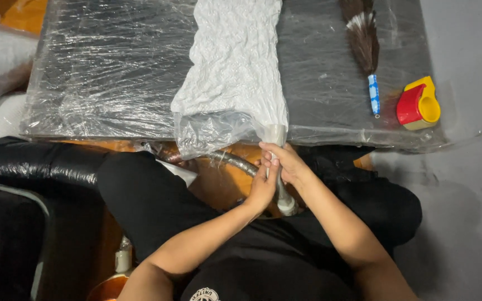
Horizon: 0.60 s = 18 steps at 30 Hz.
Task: The person places a vacuum hose into a plastic bag containing a pillow and removes air to compress it. They use a broom to press down on the pillow while vacuuming and then seal the bag.
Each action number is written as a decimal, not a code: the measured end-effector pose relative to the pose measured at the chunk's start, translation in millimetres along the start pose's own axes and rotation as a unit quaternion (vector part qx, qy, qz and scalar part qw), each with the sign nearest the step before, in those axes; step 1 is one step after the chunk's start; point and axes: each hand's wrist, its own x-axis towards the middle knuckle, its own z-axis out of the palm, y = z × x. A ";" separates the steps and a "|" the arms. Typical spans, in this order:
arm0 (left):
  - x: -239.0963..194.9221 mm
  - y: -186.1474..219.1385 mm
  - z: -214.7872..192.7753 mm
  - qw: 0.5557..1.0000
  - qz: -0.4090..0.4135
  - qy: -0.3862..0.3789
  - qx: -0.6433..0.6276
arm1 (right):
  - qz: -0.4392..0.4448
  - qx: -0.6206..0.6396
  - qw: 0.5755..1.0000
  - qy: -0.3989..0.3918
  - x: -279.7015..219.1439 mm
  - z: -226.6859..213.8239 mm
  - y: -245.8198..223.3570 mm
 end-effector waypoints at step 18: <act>19.0 -39.5 8.3 0.992 0.078 0.002 -0.099 | 0.063 -0.035 0.997 -0.016 -2.1 -3.0 -16.8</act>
